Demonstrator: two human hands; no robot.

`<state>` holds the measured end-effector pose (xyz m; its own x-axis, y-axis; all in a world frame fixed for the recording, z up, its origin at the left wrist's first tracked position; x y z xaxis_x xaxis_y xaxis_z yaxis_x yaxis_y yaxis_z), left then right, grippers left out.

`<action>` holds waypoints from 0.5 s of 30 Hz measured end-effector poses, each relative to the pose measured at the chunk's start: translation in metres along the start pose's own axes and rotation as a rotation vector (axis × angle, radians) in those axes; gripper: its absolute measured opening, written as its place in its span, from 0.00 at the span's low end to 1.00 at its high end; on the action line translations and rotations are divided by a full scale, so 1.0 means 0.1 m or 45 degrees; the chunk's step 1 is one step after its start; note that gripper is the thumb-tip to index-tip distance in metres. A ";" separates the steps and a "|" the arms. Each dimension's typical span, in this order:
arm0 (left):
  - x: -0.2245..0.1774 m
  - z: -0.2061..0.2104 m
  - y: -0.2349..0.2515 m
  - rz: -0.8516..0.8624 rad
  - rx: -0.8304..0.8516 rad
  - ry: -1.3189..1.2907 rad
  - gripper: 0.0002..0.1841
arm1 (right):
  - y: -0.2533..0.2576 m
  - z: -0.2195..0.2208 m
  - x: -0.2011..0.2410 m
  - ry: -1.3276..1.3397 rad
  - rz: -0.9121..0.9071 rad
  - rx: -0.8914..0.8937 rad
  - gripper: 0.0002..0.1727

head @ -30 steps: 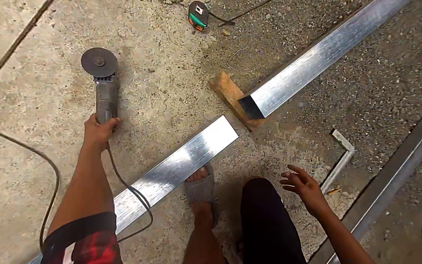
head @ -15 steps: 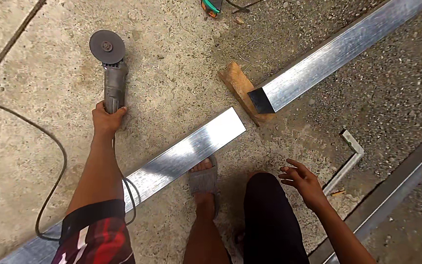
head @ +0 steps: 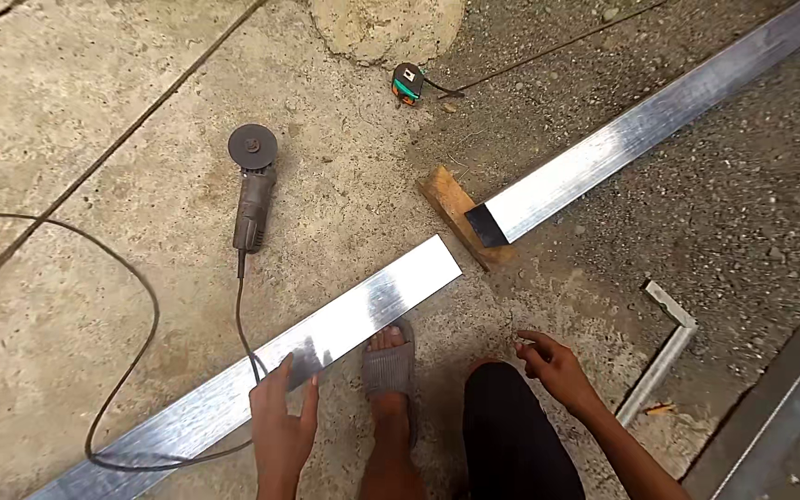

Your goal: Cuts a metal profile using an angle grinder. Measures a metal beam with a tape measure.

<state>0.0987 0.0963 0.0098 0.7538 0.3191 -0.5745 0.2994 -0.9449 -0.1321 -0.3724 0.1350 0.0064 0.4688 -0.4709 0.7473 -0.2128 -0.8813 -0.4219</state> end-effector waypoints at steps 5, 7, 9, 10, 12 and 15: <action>0.26 0.08 0.17 -0.195 -0.072 0.203 0.38 | 0.44 -0.05 0.59 -0.150 -0.309 0.093 0.21; 0.33 -0.03 0.35 -0.333 -0.157 0.267 0.40 | 0.83 -0.07 1.08 -0.222 -0.531 0.064 0.21; 0.38 -0.16 0.52 -0.450 -0.234 0.290 0.41 | 1.34 -0.07 1.59 -0.309 -0.742 -0.004 0.20; 0.37 -0.19 0.58 -0.462 -0.259 0.270 0.39 | 1.64 -0.06 1.83 -0.360 -0.812 -0.014 0.20; 0.27 -0.13 0.66 -0.386 -0.249 0.204 0.36 | 2.38 0.02 2.23 -0.506 -0.904 0.027 0.21; 0.12 0.20 0.73 -0.267 -0.158 0.093 0.32 | 3.73 0.27 2.65 -0.793 -0.805 0.183 0.31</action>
<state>0.1175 0.0300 -0.0226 0.7064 0.5162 -0.4843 0.5200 -0.8427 -0.1396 -0.3050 -0.3173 0.0332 0.8509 0.2438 0.4653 0.3323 -0.9358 -0.1175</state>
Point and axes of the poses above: each hand's wrist, its own y-axis towards the middle knuckle, its own z-axis out of the palm, x = y × z, the point moved 2 cm from there along y, towards the middle knuckle, and after that the axes turned 15 degrees about -z, right-handed, at the moved point
